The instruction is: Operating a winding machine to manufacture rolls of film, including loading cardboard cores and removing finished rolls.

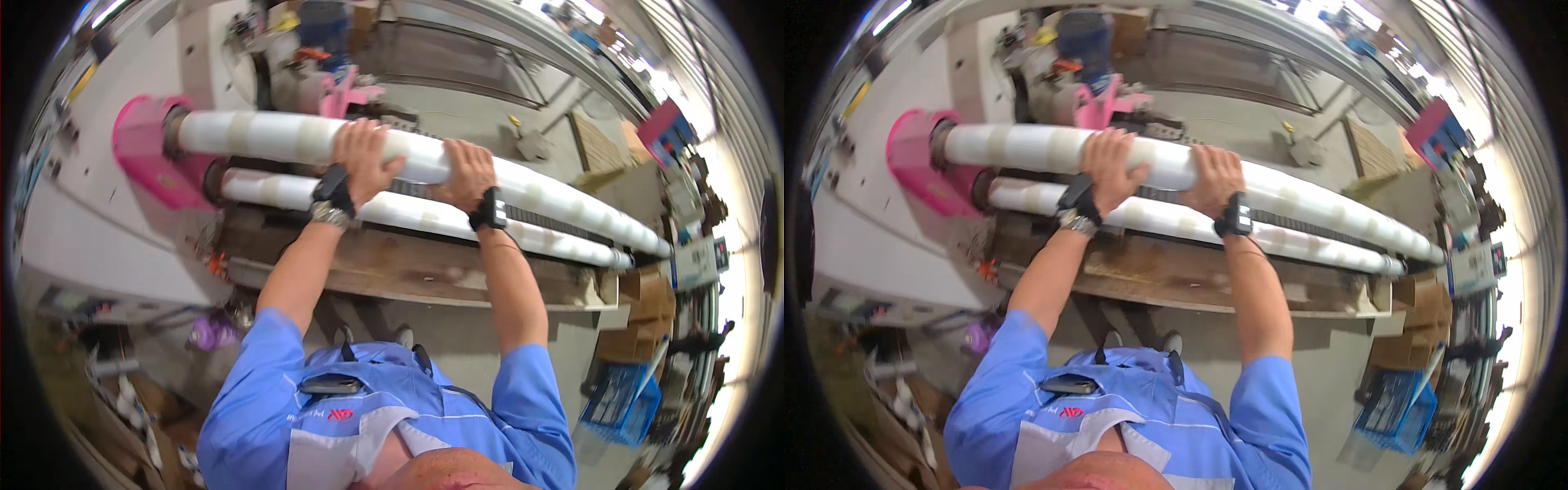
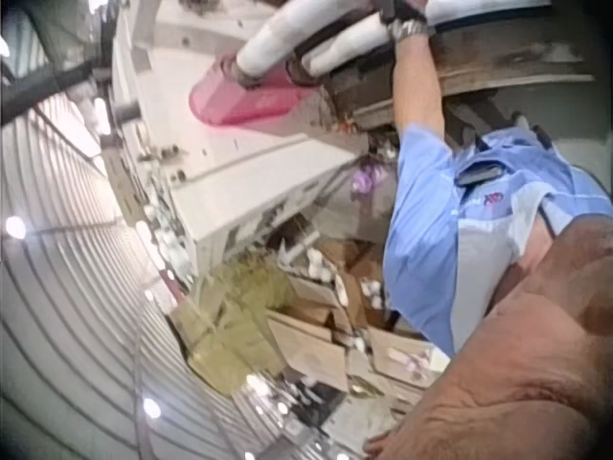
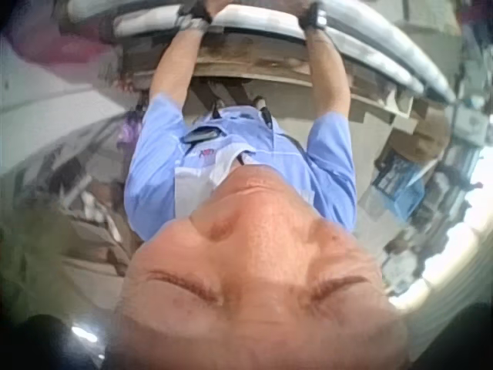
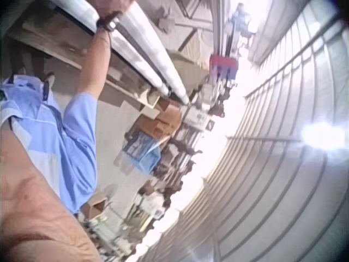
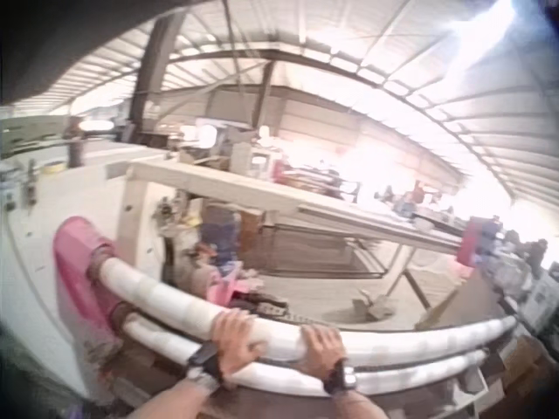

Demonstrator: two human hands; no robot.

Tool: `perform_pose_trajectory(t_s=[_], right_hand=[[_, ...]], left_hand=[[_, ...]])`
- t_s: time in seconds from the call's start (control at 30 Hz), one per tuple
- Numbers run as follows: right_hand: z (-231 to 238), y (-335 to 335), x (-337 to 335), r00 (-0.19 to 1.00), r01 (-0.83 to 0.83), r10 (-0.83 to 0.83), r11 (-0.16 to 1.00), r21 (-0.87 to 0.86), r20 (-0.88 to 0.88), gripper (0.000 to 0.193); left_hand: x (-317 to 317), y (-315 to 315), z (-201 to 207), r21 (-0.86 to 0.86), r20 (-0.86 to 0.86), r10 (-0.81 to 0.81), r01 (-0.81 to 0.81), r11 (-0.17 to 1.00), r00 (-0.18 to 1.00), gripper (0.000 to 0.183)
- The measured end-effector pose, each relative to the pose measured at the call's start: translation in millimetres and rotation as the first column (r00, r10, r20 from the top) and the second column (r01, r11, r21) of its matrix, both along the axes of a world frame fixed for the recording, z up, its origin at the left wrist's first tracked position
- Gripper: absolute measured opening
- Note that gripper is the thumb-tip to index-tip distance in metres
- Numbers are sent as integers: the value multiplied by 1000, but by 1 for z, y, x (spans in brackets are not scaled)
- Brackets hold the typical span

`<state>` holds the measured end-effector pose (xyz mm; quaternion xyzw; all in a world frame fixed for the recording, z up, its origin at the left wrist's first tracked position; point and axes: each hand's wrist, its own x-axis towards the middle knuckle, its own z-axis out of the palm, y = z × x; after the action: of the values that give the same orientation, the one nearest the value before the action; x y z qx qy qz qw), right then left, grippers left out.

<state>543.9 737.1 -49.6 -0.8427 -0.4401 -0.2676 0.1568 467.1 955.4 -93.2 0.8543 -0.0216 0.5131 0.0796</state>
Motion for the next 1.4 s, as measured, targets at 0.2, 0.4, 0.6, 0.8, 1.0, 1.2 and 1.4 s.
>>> perform_pose_trajectory(t_s=[0.2,0.4,0.6,0.8,1.0,1.2,1.4], right_hand=[[-2,8,-8,995,-18,18,1000,1,95,67],[1,14,-13,996,6,0,998,-59,92,72],[1,10,-15,995,7,-1,998,-58,99,72],[-1,9,-14,996,2,4,998,-67,89,73],[-2,17,-15,995,-7,12,999,-50,96,75],[0,-4,-7,988,52,-47,998,-29,144,74],[-2,12,-15,998,-28,29,999,26,-61,73]], left_hand=[[-14,3,7,-40,-53,-22,20,999,998,56],[-24,7,7,-34,-88,40,-43,998,995,59],[-23,3,6,-40,-98,56,-60,997,994,59],[-24,2,3,-44,-111,50,-55,997,993,60],[-28,9,5,-43,-122,66,-72,996,990,61],[-13,4,14,-85,-97,-100,92,992,990,56],[-22,16,4,-14,-125,-40,38,999,991,57]])
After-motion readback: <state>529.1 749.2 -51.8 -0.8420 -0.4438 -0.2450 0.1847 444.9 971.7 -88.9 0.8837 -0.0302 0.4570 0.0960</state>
